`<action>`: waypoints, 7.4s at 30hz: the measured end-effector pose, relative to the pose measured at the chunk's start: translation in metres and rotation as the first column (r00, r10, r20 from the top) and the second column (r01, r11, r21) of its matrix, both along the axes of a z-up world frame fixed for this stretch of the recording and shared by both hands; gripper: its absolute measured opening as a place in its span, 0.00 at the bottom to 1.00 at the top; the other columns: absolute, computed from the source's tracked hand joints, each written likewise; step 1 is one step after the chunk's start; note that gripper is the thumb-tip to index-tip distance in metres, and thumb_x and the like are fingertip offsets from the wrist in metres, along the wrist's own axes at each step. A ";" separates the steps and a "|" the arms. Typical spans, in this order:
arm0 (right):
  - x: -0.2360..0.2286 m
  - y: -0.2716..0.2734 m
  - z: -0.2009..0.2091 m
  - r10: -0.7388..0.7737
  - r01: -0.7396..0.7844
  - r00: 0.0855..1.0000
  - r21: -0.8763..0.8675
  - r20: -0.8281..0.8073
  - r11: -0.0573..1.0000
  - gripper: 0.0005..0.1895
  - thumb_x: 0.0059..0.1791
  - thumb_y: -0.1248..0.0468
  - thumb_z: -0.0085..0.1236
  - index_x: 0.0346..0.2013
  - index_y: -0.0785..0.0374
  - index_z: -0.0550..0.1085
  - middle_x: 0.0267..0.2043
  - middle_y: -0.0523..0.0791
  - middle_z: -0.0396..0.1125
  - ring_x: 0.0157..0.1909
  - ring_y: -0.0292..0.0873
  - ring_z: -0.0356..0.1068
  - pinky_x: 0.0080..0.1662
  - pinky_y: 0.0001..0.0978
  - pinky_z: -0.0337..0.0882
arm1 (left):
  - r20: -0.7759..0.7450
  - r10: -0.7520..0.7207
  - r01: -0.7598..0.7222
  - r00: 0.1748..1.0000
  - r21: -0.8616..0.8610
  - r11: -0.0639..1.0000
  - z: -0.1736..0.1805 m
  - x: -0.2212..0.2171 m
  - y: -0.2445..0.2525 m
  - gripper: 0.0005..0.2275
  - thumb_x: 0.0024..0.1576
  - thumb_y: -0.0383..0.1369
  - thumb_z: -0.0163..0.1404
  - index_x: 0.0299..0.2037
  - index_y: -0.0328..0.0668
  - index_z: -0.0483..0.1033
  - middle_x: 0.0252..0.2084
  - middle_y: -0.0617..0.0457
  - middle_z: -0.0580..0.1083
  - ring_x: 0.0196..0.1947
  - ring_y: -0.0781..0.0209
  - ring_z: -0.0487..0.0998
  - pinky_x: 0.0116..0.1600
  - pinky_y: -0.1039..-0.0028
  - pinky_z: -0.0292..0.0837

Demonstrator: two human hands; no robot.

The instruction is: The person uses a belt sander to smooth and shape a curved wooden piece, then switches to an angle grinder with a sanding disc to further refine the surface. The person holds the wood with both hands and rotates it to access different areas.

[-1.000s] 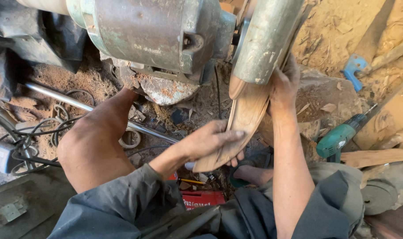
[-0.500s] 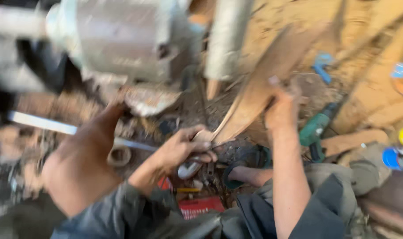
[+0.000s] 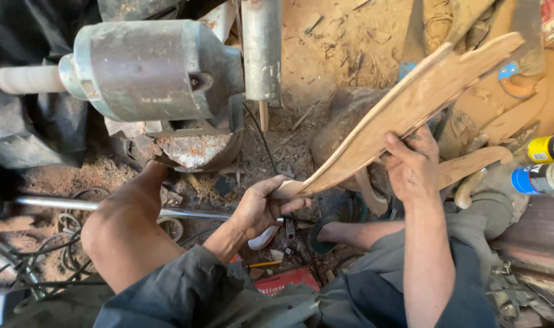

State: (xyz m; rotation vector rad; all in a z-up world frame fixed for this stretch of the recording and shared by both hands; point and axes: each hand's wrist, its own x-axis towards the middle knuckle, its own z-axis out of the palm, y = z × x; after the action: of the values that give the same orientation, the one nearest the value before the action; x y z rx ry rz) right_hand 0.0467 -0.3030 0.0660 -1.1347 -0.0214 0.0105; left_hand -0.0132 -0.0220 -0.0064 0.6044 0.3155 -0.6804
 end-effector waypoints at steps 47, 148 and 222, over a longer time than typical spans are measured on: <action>0.012 0.039 -0.041 0.257 -0.236 0.963 0.216 -0.077 0.948 0.38 0.54 0.55 0.59 0.75 0.59 0.55 0.70 0.57 0.59 0.70 0.59 0.63 0.70 0.53 0.66 | 0.105 -0.015 0.016 0.994 -0.005 1.000 -0.020 -0.005 -0.028 0.14 0.62 0.28 0.54 0.57 0.33 0.72 0.44 0.52 0.79 0.44 0.63 0.80 0.51 0.71 0.76; 0.052 0.153 -0.123 0.225 -0.244 0.966 -0.165 -0.129 0.955 0.31 0.52 0.59 0.62 0.68 0.69 0.68 0.57 0.48 0.70 0.58 0.41 0.67 0.61 0.33 0.66 | -0.129 0.063 -0.043 0.990 0.146 0.988 0.009 -0.007 0.038 0.17 0.58 0.32 0.56 0.53 0.32 0.69 0.39 0.50 0.75 0.31 0.64 0.81 0.38 0.77 0.81; 0.056 0.150 -0.122 0.219 -0.245 0.954 -0.115 -0.205 0.963 0.30 0.50 0.60 0.65 0.66 0.64 0.70 0.52 0.45 0.71 0.55 0.40 0.66 0.61 0.36 0.64 | -0.188 0.008 -0.002 0.982 0.031 1.000 0.018 -0.027 0.041 0.26 0.58 0.29 0.57 0.64 0.28 0.60 0.38 0.49 0.73 0.33 0.61 0.80 0.37 0.76 0.80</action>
State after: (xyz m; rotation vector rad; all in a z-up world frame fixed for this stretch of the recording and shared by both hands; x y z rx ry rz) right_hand 0.1026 -0.1529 -0.0555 -1.2614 0.0163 0.3358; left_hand -0.0403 0.0188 0.0111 0.5694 0.5039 -0.7302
